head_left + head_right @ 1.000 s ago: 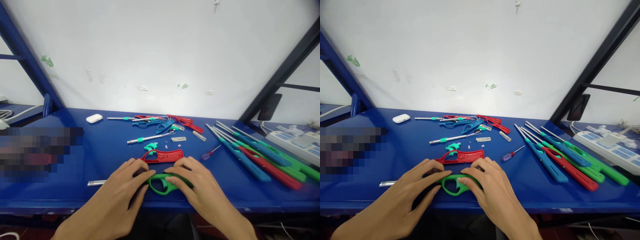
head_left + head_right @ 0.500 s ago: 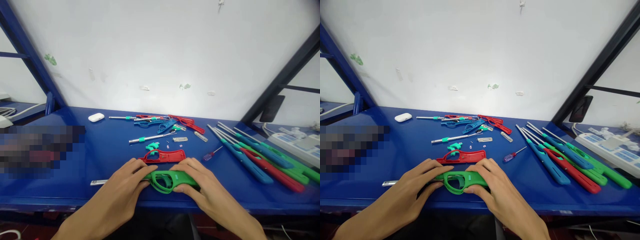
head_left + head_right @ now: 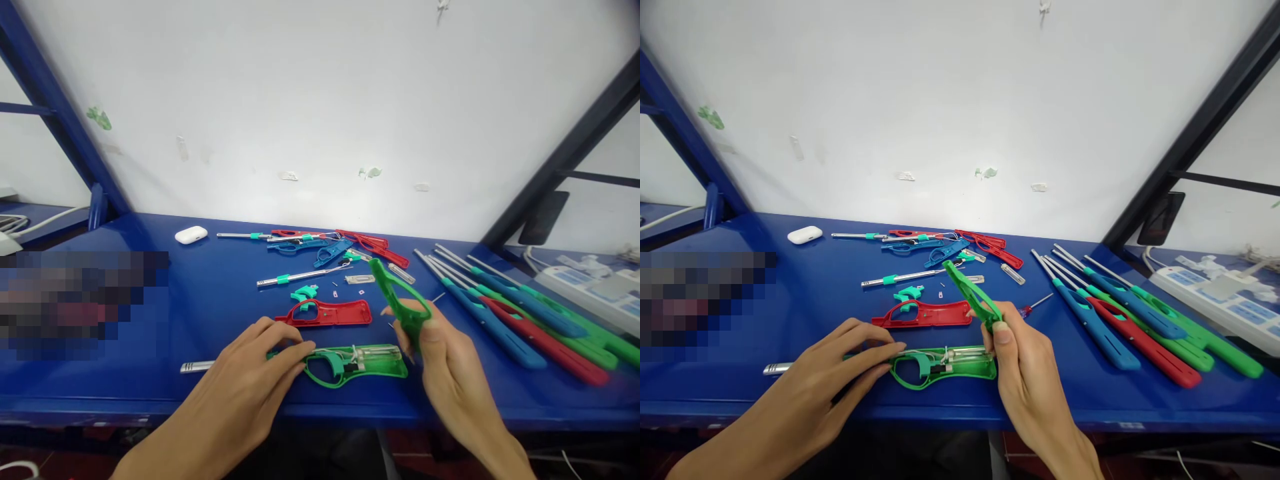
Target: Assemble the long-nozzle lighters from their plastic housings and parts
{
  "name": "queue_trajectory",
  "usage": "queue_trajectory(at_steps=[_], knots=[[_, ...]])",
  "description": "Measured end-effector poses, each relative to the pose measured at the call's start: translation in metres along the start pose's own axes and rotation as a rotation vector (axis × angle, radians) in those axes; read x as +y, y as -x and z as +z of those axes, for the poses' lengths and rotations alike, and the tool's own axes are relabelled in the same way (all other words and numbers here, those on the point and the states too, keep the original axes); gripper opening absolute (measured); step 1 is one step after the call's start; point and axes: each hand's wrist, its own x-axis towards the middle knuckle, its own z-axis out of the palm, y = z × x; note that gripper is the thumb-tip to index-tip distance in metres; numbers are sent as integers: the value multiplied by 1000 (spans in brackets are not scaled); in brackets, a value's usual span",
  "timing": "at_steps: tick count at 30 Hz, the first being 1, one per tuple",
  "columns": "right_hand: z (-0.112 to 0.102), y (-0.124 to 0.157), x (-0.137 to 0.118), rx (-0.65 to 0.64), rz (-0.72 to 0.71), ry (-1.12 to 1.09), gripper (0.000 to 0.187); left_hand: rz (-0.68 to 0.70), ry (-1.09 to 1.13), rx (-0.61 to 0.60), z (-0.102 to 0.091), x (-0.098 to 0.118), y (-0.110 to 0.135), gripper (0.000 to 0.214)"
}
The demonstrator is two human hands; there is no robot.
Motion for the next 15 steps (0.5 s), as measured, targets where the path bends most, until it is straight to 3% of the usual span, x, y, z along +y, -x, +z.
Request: queue_trajectory(at_steps=[5, 8, 15], knots=[[0, -1, -4, -15, 9, 52, 27, 8, 20, -8, 3, 1, 1, 58], [1, -2, -7, -40, 63, 58, 30, 2, 19, -12, 6, 2, 1, 61], [4, -5, -6, -253, 238, 23, 14, 27, 60, 3, 9, 0, 4, 75]])
